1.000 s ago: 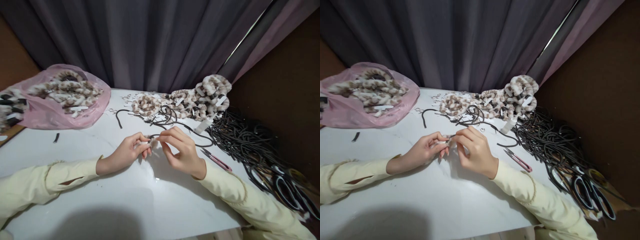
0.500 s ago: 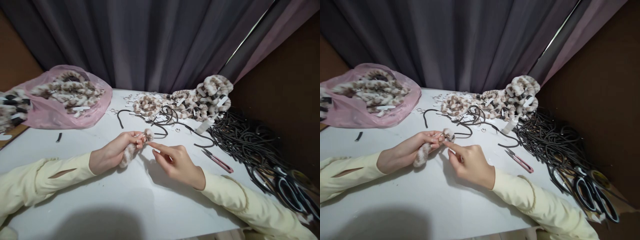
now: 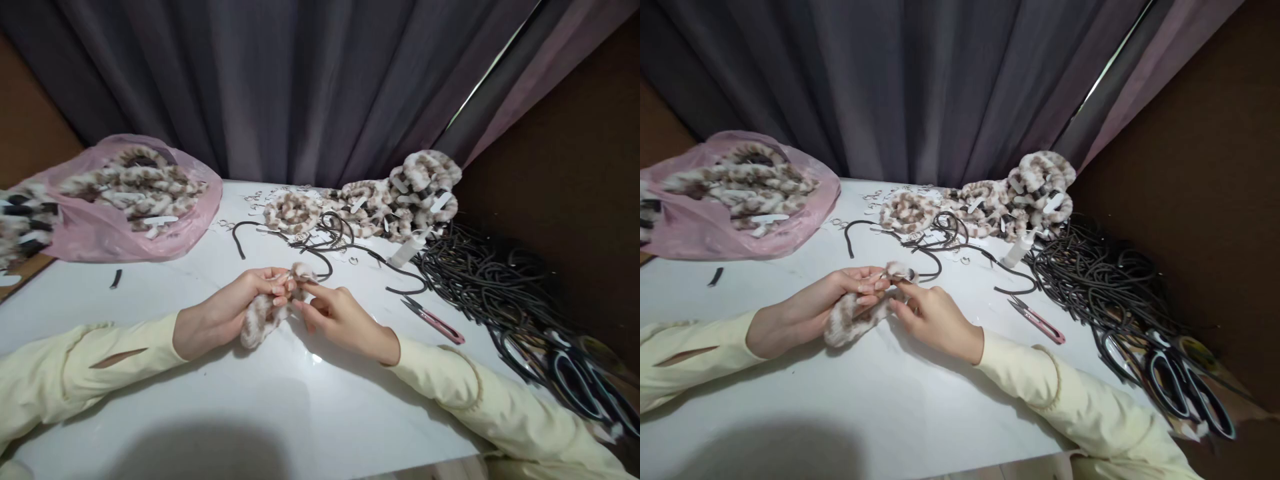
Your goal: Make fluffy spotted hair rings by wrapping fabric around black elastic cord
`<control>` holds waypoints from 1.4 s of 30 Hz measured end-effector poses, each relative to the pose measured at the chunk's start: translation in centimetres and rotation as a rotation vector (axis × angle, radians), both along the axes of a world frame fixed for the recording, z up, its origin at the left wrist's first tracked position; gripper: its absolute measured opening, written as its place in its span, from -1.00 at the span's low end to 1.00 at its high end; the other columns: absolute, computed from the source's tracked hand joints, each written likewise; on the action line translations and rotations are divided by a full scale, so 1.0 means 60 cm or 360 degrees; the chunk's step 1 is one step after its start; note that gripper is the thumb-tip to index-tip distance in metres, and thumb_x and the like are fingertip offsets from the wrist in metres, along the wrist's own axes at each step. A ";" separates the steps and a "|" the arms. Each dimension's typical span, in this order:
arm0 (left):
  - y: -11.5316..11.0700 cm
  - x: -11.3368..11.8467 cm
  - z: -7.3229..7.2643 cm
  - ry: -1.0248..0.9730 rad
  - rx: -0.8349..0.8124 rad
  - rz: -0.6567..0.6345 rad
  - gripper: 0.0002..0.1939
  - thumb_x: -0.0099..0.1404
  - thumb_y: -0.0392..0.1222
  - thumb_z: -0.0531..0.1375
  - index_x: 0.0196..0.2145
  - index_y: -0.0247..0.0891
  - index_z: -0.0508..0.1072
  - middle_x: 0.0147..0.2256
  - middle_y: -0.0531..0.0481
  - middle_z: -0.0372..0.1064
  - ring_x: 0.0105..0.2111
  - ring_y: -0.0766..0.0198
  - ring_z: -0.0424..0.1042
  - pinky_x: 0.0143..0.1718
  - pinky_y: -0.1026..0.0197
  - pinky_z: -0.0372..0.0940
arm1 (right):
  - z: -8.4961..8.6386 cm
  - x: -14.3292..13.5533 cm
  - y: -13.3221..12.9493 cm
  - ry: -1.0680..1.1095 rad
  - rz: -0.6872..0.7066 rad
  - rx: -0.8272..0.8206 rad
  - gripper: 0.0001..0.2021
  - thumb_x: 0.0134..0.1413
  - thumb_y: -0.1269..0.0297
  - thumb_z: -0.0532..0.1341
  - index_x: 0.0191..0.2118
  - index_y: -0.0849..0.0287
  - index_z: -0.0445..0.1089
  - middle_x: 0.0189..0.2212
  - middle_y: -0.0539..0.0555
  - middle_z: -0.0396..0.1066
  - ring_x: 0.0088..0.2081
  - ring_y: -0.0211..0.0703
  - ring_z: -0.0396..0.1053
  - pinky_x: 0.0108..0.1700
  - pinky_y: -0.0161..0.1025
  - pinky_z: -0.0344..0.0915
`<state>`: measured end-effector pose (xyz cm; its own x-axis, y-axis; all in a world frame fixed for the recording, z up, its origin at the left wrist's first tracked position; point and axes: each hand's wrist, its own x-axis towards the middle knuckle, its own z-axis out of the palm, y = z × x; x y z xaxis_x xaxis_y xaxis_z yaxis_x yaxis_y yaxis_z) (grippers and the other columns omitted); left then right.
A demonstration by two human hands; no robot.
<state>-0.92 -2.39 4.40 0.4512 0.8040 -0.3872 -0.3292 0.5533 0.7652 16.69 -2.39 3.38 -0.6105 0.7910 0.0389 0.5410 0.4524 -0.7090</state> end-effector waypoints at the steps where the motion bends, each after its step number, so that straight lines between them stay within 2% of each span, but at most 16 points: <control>1: -0.002 0.001 0.000 0.0064 0.0086 0.0016 -0.88 0.00 -0.45 0.13 -0.48 -0.30 0.27 -0.62 0.11 0.14 -0.67 0.48 0.14 -0.63 0.41 0.13 | 0.003 -0.001 0.001 0.0121 0.0034 -0.0242 -0.75 0.18 0.24 0.02 -0.12 0.24 0.30 -0.66 -0.05 0.31 -0.67 -0.40 0.11 -0.55 -0.43 0.03; 4: -0.006 0.003 -0.001 0.0368 0.0499 0.0036 -0.91 0.11 -0.30 0.15 -0.39 -0.29 0.26 -0.61 0.13 0.20 -0.66 0.46 0.16 -0.62 0.39 0.11 | 0.013 -0.002 0.002 0.0348 0.0032 -0.0695 -0.79 0.15 0.22 0.06 -0.25 0.26 0.30 -0.66 -0.08 0.26 -0.66 -0.42 0.07 -0.55 -0.43 0.05; 7: -0.007 0.001 -0.005 0.0825 0.0997 0.0019 -0.87 0.20 -0.21 0.09 -0.28 -0.25 0.21 -0.62 0.15 0.25 -0.67 0.43 0.17 -0.62 0.37 0.10 | 0.021 0.001 -0.002 0.0377 -0.0003 -0.0789 -0.80 0.06 0.24 0.15 -0.49 0.25 0.26 -0.67 -0.11 0.17 -0.62 -0.42 0.06 -0.53 -0.42 0.04; 10: -0.005 -0.004 -0.015 0.1251 0.1402 0.0023 -0.87 0.21 -0.28 0.05 -0.28 -0.23 0.14 -0.62 0.17 0.30 -0.65 0.40 0.24 -0.58 0.36 0.13 | 0.027 0.005 -0.008 0.0333 0.0002 -0.0661 -0.80 0.04 0.27 0.15 -0.53 0.24 0.25 -0.64 -0.10 0.14 -0.56 -0.39 0.08 -0.48 -0.41 0.04; 13: -0.004 -0.010 -0.029 0.1533 0.1873 0.0076 -0.87 0.22 -0.34 0.02 -0.27 -0.23 0.11 -0.54 0.11 0.37 -0.56 0.36 0.36 -0.51 0.34 0.20 | 0.031 0.008 -0.015 0.0218 0.0085 -0.0313 -0.84 0.09 0.29 0.11 -0.46 0.22 0.30 -0.46 -0.02 0.26 -0.44 -0.33 0.16 -0.41 -0.39 0.09; 15: -0.005 -0.013 -0.038 0.1637 0.2260 0.0134 -0.87 0.24 -0.35 0.00 -0.23 -0.25 0.13 -0.43 0.03 0.39 -0.48 0.33 0.41 -0.46 0.33 0.25 | 0.033 0.009 -0.020 0.0158 0.0157 -0.0104 -0.86 0.13 0.31 0.08 -0.42 0.22 0.26 -0.38 0.02 0.26 -0.39 -0.31 0.17 -0.36 -0.38 0.11; 17: -0.007 -0.016 -0.044 0.1744 0.2596 0.0154 -0.89 0.27 -0.35 -0.02 -0.23 -0.27 0.16 -0.38 -0.03 0.38 -0.42 0.30 0.43 -0.43 0.31 0.28 | 0.036 0.011 -0.023 0.0093 0.0200 -0.0004 -0.87 0.16 0.35 0.02 -0.40 0.21 0.20 -0.42 0.02 0.24 -0.43 -0.31 0.15 -0.38 -0.37 0.09; 19: -0.007 -0.018 -0.046 0.1884 0.2795 0.0124 -0.92 0.28 -0.35 -0.03 -0.24 -0.29 0.18 -0.41 -0.04 0.35 -0.43 0.27 0.42 -0.42 0.28 0.29 | 0.042 0.014 -0.025 0.0015 0.0203 0.0018 -0.89 0.16 0.40 -0.02 -0.40 0.20 0.14 -0.50 -0.02 0.21 -0.49 -0.33 0.11 -0.42 -0.38 0.04; 24: -0.004 -0.021 -0.046 0.2195 0.3019 -0.0057 -0.91 0.28 -0.36 -0.04 -0.31 -0.34 0.24 -0.48 -0.04 0.28 -0.46 0.24 0.35 -0.40 0.22 0.29 | 0.066 0.024 -0.021 -0.0203 0.0163 0.0151 -0.84 0.06 0.52 -0.01 -0.48 0.16 0.03 -0.62 -0.09 0.07 -0.58 -0.35 0.00 -0.48 -0.37 -0.08; 27: -0.005 -0.021 -0.046 0.2257 0.3105 -0.0176 -0.89 0.27 -0.39 -0.04 -0.35 -0.34 0.26 -0.49 -0.04 0.27 -0.46 0.24 0.31 -0.40 0.21 0.27 | 0.076 0.029 -0.020 -0.0221 0.0187 0.0221 -0.80 -0.01 0.56 0.00 -0.50 0.15 -0.01 -0.63 -0.10 0.01 -0.59 -0.36 -0.05 -0.49 -0.37 -0.12; 30: -0.008 -0.020 -0.048 0.2159 0.3105 -0.0316 -0.87 0.24 -0.44 -0.05 -0.39 -0.34 0.25 -0.50 -0.04 0.25 -0.48 0.25 0.27 -0.40 0.21 0.26 | 0.080 0.031 -0.019 -0.0154 0.0248 0.0256 -0.80 -0.02 0.58 -0.01 -0.51 0.15 -0.01 -0.63 -0.10 0.01 -0.59 -0.36 -0.06 -0.50 -0.37 -0.11; 36: -0.019 -0.016 -0.042 0.1815 0.3107 -0.0554 -0.80 0.28 -0.45 -0.13 -0.21 -0.38 0.23 -0.43 -0.09 0.30 -0.41 0.25 0.30 -0.37 0.23 0.27 | 0.068 0.033 0.007 -0.0001 0.0283 0.0502 -0.86 0.05 0.55 -0.02 -0.43 0.18 0.11 -0.54 -0.03 0.17 -0.51 -0.32 0.09 -0.42 -0.39 0.01; 42: -0.030 -0.018 -0.041 0.1645 0.3126 -0.0445 -0.75 0.29 -0.43 -0.12 -0.07 -0.38 0.14 -0.41 -0.10 0.34 -0.43 0.25 0.34 -0.43 0.25 0.29 | 0.046 0.026 0.027 0.0049 0.0345 0.0680 -0.87 0.16 0.46 -0.04 -0.37 0.20 0.18 -0.46 0.04 0.23 -0.42 -0.26 0.17 -0.37 -0.36 0.10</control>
